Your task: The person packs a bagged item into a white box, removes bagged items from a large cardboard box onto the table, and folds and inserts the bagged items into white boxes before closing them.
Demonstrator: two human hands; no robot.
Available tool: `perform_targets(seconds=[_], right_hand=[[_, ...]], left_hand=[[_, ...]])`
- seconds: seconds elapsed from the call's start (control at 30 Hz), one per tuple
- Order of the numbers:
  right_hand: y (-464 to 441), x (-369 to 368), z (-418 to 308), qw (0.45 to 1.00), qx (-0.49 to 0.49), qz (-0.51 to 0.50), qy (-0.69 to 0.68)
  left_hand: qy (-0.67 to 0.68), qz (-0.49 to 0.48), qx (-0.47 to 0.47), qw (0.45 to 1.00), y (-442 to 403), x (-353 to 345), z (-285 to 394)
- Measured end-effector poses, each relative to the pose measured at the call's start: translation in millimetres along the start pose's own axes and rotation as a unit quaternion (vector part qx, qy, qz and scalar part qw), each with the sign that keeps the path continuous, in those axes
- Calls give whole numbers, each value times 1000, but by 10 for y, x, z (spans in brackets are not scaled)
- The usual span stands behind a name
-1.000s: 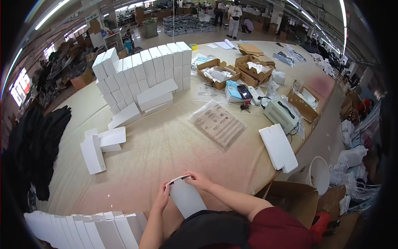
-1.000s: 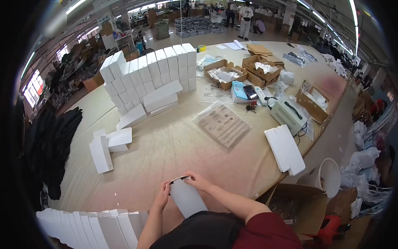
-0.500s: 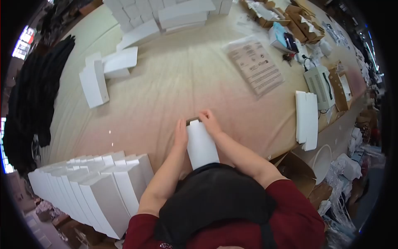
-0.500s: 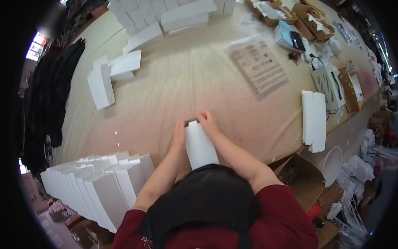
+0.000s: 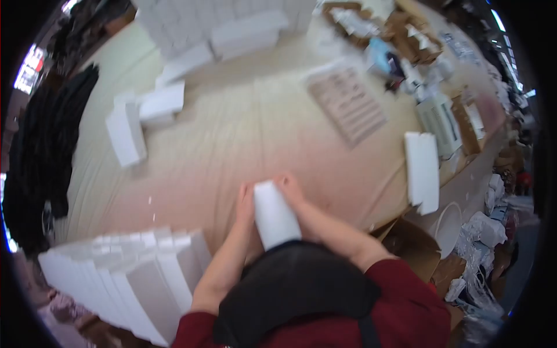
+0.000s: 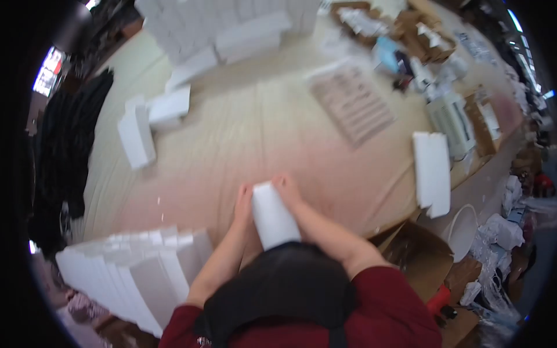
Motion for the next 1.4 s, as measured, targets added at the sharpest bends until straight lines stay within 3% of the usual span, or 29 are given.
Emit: perform_targets(seconds=[0.03,0.07,0.17,0.33,0.53,0.63,0.8,0.93,1.03,1.13,1.23,1.4], right_hand=[[-72,15,123,995,34,0,91],[-68,44,97,992,72,9,100],[-8,51,28,997,47,-12,54],[128,53,-156,998,50,-37,4],[107,41,-110,997,38,-34,54],[132,80,-246,988,84,-41,121],[-11,28,-20,981,140,-54,125],[109,9,-368,976,157,-80,127],[179,-108,-470,912,313,-111,242],[89,-124,-342,939,205,-119,247],[16,-153,-328,935,184,-149,263],[-10,-150,-127,932,200,-133,272]], left_hand=[[-28,-8,2,1000,-7,10,-1],[-46,5,-12,999,-28,-1,-8],[-128,-3,-55,990,13,11,55],[-142,-27,-93,985,66,-4,135],[-139,-14,-86,986,208,-43,226],[-164,-20,-92,982,236,-46,267],[-283,-52,-198,937,147,-57,393],[-352,-51,-298,886,386,-242,798],[-443,-93,-376,808,354,-324,788],[-463,-98,-303,827,249,-317,735],[-444,-120,-298,836,131,-295,676],[-349,-166,-135,912,24,-294,631]])
Point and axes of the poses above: each hand's wrist, its own y-axis away from the middle knuckle, its own x-axis out of the back of the hand, z = x × y, the point moved 6 cm from there along -y, towards the middle knuckle, and after that the axes turned 1 degree about z, right-handed, at the moved point
